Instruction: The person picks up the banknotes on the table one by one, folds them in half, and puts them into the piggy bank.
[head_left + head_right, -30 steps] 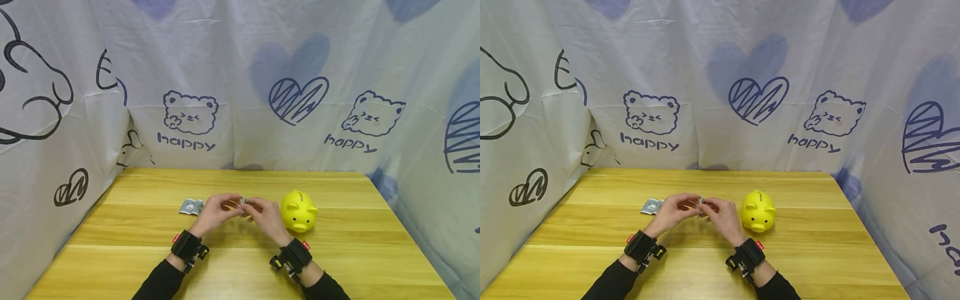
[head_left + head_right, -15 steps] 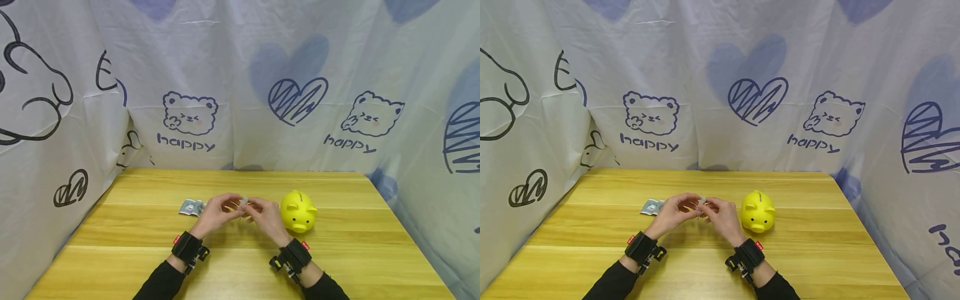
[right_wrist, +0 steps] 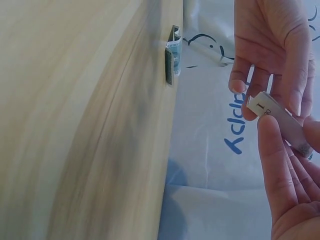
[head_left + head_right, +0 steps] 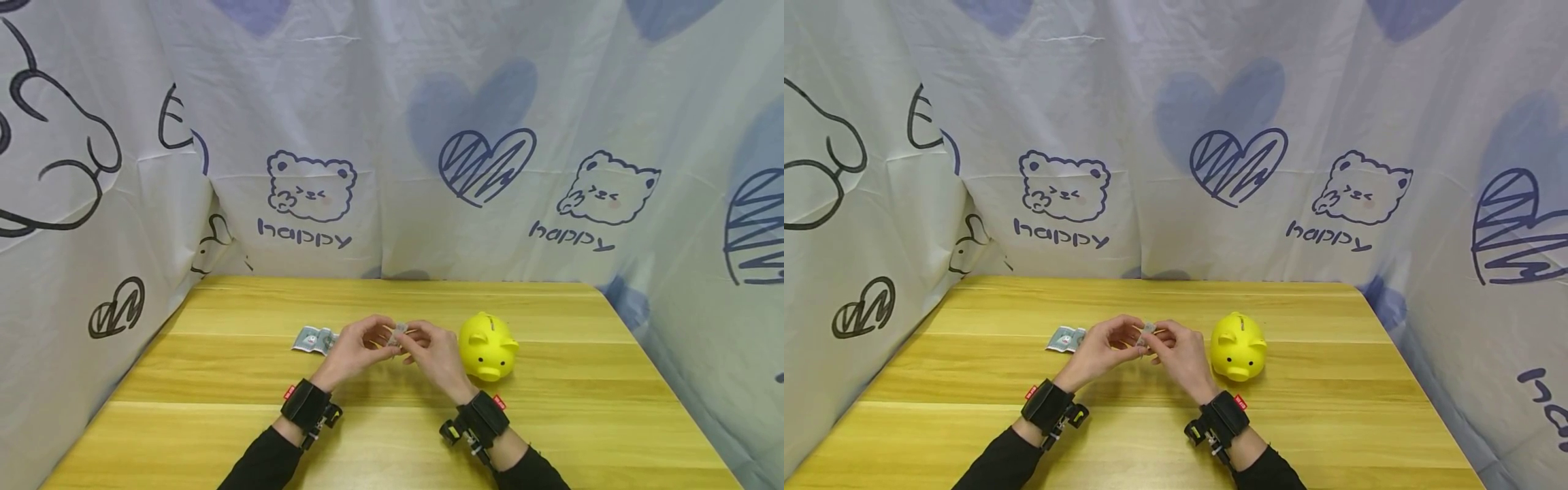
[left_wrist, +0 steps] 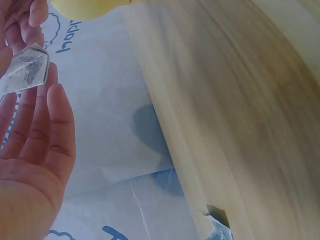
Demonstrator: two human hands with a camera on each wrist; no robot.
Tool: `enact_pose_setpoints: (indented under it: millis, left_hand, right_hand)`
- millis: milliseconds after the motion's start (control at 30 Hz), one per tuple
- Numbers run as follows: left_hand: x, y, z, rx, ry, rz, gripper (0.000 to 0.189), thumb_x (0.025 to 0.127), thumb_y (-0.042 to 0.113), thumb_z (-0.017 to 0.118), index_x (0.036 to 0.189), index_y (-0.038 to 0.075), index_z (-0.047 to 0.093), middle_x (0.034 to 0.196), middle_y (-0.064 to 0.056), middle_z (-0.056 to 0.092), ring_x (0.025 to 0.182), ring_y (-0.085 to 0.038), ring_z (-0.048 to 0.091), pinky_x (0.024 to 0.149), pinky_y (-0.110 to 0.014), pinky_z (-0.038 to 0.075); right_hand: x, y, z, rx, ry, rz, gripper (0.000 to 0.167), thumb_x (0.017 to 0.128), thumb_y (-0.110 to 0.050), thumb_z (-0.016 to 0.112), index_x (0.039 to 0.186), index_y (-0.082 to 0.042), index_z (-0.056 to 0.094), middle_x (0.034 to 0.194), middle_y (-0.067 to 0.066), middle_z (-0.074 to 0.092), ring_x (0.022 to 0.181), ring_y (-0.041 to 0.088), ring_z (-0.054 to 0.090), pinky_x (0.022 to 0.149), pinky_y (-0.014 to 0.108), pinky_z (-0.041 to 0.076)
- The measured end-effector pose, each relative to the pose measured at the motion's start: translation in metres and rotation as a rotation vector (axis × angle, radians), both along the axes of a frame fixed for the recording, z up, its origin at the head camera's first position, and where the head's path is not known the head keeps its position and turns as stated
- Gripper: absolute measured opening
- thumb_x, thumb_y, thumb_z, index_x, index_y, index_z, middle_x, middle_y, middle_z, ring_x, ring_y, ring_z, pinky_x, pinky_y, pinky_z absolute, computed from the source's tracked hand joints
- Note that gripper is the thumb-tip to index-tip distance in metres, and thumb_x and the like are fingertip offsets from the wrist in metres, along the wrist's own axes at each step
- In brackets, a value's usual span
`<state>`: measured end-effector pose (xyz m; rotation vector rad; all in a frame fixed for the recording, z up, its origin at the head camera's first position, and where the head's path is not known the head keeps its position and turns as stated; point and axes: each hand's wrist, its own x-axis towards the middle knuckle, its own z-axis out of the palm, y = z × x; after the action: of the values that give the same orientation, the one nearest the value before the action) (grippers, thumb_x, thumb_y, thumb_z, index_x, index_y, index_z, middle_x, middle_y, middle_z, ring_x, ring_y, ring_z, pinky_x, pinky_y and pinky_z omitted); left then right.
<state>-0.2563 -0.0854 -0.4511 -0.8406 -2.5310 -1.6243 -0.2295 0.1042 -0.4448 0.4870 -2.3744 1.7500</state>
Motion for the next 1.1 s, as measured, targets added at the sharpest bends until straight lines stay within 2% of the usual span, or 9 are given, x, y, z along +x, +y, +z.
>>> enact_pose_setpoints:
  millis: [67,167,233,433,800,933,1100]
  left_hand:
    - [0.000,0.000,0.000,-0.006,0.007,-0.006,0.032,0.086,0.021,0.077,0.115,0.018,0.065,0.102,-0.001,0.071,0.090,-0.014,0.067,0.078,-0.028,0.057]
    - [0.000,0.001,-0.001,-0.019,0.012,-0.010,0.026,0.086,0.022,0.077,0.109,0.020,0.066,0.100,0.002,0.070,0.089,-0.013,0.066,0.078,-0.028,0.057]
    - [0.000,0.001,-0.002,-0.029,0.011,-0.011,0.023,0.086,0.022,0.077,0.106,0.020,0.067,0.100,0.003,0.070,0.089,-0.012,0.066,0.078,-0.029,0.057]
    - [0.001,0.002,0.000,-0.058,0.009,-0.004,0.020,0.086,0.021,0.077,0.102,0.019,0.067,0.097,0.004,0.070,0.087,-0.011,0.065,0.078,-0.030,0.056]
    - [0.003,0.002,-0.001,-0.093,0.057,0.006,0.018,0.085,0.020,0.078,0.097,0.019,0.066,0.089,0.006,0.068,0.082,-0.008,0.064,0.075,-0.025,0.055]
    - [0.002,0.003,-0.002,-0.097,0.079,-0.002,0.017,0.085,0.020,0.077,0.097,0.018,0.066,0.088,0.005,0.068,0.081,-0.008,0.064,0.074,-0.025,0.056]
    - [0.003,0.003,-0.001,-0.101,0.079,-0.004,0.014,0.088,0.021,0.075,0.098,0.019,0.066,0.089,0.005,0.069,0.082,-0.008,0.064,0.074,-0.026,0.056]
  right_hand:
    - [0.000,0.000,0.000,-0.006,-0.004,-0.003,0.023,0.094,-0.011,0.065,0.111,0.005,0.067,0.094,0.024,0.072,0.079,0.042,0.070,0.058,0.025,0.058]
    - [-0.007,0.002,-0.011,-0.032,0.019,-0.006,0.023,0.093,-0.017,0.068,0.108,0.000,0.069,0.092,0.020,0.073,0.077,0.039,0.071,0.059,0.033,0.060]
    - [-0.008,0.003,-0.014,-0.039,0.034,-0.006,0.022,0.092,-0.020,0.069,0.106,-0.003,0.069,0.091,0.018,0.074,0.076,0.037,0.072,0.060,0.038,0.060]
    - [-0.008,0.004,-0.014,-0.045,0.052,-0.017,0.020,0.093,-0.022,0.068,0.104,-0.005,0.069,0.089,0.015,0.074,0.072,0.029,0.073,0.060,0.045,0.059]
    - [-0.007,0.002,-0.012,-0.042,0.033,-0.040,0.016,0.093,-0.021,0.069,0.100,-0.007,0.069,0.086,0.013,0.075,0.068,0.017,0.072,0.060,0.046,0.059]
    - [-0.007,0.002,-0.012,-0.045,0.027,-0.045,0.013,0.093,-0.020,0.069,0.098,-0.009,0.069,0.085,0.011,0.075,0.069,0.020,0.073,0.060,0.046,0.059]
    - [-0.007,0.002,-0.013,-0.058,0.019,-0.044,0.013,0.093,-0.020,0.069,0.099,-0.008,0.069,0.085,0.012,0.075,0.073,0.034,0.073,0.061,0.048,0.059]
